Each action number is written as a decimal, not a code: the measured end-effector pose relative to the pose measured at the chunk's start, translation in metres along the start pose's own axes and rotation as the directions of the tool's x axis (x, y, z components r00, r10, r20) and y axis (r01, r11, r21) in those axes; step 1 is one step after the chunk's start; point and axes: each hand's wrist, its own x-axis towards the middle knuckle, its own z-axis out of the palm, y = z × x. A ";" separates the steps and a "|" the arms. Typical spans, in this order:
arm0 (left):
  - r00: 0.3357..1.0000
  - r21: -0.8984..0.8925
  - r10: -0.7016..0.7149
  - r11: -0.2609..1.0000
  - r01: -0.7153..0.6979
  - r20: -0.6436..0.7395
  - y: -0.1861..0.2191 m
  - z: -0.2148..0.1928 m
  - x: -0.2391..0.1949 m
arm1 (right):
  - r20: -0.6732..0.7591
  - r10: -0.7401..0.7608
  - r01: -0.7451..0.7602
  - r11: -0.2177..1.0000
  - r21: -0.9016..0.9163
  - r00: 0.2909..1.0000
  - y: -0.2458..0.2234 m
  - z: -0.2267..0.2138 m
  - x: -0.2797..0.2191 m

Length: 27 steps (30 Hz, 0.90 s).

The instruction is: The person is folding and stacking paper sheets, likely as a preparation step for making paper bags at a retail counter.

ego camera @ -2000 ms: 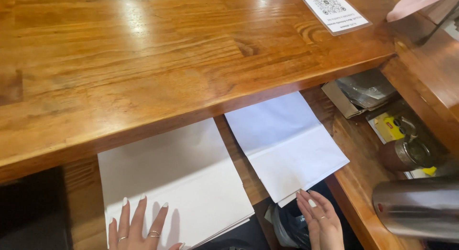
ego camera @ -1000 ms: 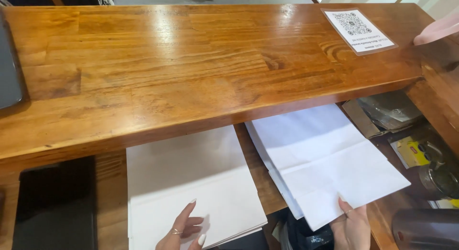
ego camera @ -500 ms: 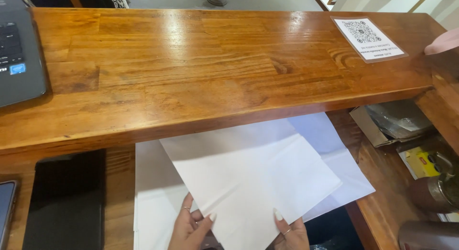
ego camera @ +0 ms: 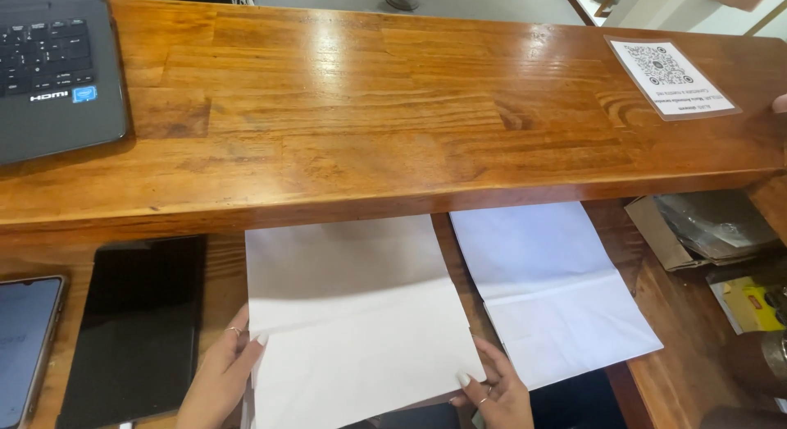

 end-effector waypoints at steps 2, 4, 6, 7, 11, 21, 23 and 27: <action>0.993 0.425 0.046 0.905 0.003 -0.106 0.003 0.000 0.002 | -0.043 0.011 -0.010 1.000 0.026 0.999 -0.007 0.007 -0.015; 0.991 0.458 0.065 0.889 -0.005 -0.116 0.011 0.003 0.001 | -0.043 0.048 -0.048 0.999 0.012 0.998 -0.015 0.011 -0.021; 0.989 0.490 0.085 0.872 -0.013 -0.124 0.011 0.007 0.007 | -0.046 0.084 -0.084 0.996 -0.001 0.995 -0.012 0.009 -0.020; 0.986 0.587 0.077 0.809 0.023 -0.145 0.007 0.010 0.013 | -0.110 0.024 -0.036 0.994 -0.108 0.994 -0.005 0.005 -0.017; 0.975 0.697 0.112 0.714 0.056 -0.193 -0.005 0.011 0.025 | -0.153 -0.052 -0.025 0.887 -0.461 0.987 0.006 -0.004 -0.006; 0.956 0.858 0.249 0.514 0.005 -0.155 -0.011 0.015 0.025 | -0.034 -0.104 0.051 0.717 -0.695 0.994 0.036 -0.020 0.013; 0.961 0.830 0.207 0.556 0.039 -0.184 -0.007 0.016 0.022 | -0.028 -0.088 0.048 0.752 -0.658 0.996 0.038 -0.019 0.015; 0.970 0.820 0.150 0.567 0.073 -0.190 -0.011 0.014 0.019 | 0.019 -0.221 0.181 0.745 -0.642 0.975 0.041 -0.032 0.006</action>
